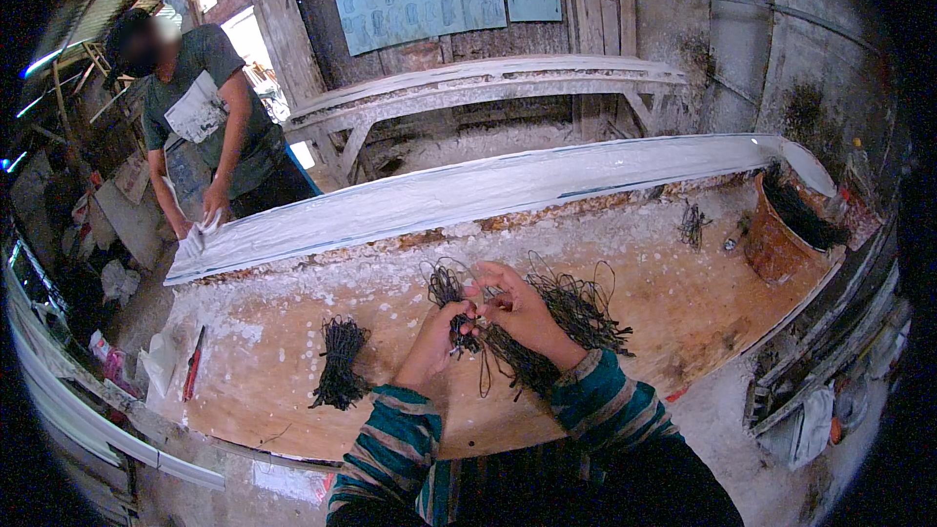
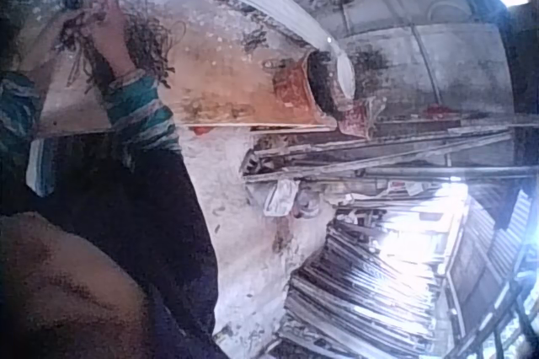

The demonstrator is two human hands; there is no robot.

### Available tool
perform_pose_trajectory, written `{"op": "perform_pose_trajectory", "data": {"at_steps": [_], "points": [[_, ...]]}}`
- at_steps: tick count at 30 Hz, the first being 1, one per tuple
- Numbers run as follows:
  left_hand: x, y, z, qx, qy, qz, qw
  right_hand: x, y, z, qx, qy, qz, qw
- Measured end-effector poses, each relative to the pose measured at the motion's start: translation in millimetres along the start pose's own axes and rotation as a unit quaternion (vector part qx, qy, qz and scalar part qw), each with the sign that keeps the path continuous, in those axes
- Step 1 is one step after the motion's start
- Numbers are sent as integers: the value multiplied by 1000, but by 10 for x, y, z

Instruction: The person ties bundles of black cables by hand on a wooden workbench. A coworker wipes a long white curved object in the background. The person repeatedly picks up cables, twists them, and ties them into small bundles.

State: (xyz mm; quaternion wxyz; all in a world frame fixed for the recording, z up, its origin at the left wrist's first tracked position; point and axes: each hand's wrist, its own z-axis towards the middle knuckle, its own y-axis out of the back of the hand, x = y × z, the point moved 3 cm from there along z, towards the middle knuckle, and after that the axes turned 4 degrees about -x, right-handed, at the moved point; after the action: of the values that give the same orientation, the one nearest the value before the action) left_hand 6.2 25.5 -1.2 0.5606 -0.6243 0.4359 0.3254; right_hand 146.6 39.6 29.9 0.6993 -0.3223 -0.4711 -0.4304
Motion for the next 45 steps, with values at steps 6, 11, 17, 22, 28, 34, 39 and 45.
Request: {"op": "perform_pose_trajectory", "data": {"at_steps": [6, 11, 17, 22, 28, 34, 39, 45], "points": [[41, 26, 31, 23, 9, -59, 998, -115, -11, -8, 10, -8, 31, 999], [49, 62, 48, 16, 11, -77, 997, -214, -6, 15, 35, -4, 26, 999], [112, 93, 115, 28, 1, -86, 996, -216, -17, -19, -23, 41, -118, 992], [103, 92, 110, -7, -5, -123, 992, -153, -27, -49, -27, 5, -122, 992], [-7, -64, -15, -26, -1, -212, 977, 47, -103, -85, -8, 54, -196, 979], [29, -10, 61, 57, -30, -282, 957, -12, -139, -110, -2, 43, -209, 977], [1, -16, 42, 63, -56, -264, 961, 19, -137, -92, 26, 27, -208, 977], [-82, 91, 48, 46, -89, -281, 954, 245, 168, -18, -53, 76, -379, 921]]}}
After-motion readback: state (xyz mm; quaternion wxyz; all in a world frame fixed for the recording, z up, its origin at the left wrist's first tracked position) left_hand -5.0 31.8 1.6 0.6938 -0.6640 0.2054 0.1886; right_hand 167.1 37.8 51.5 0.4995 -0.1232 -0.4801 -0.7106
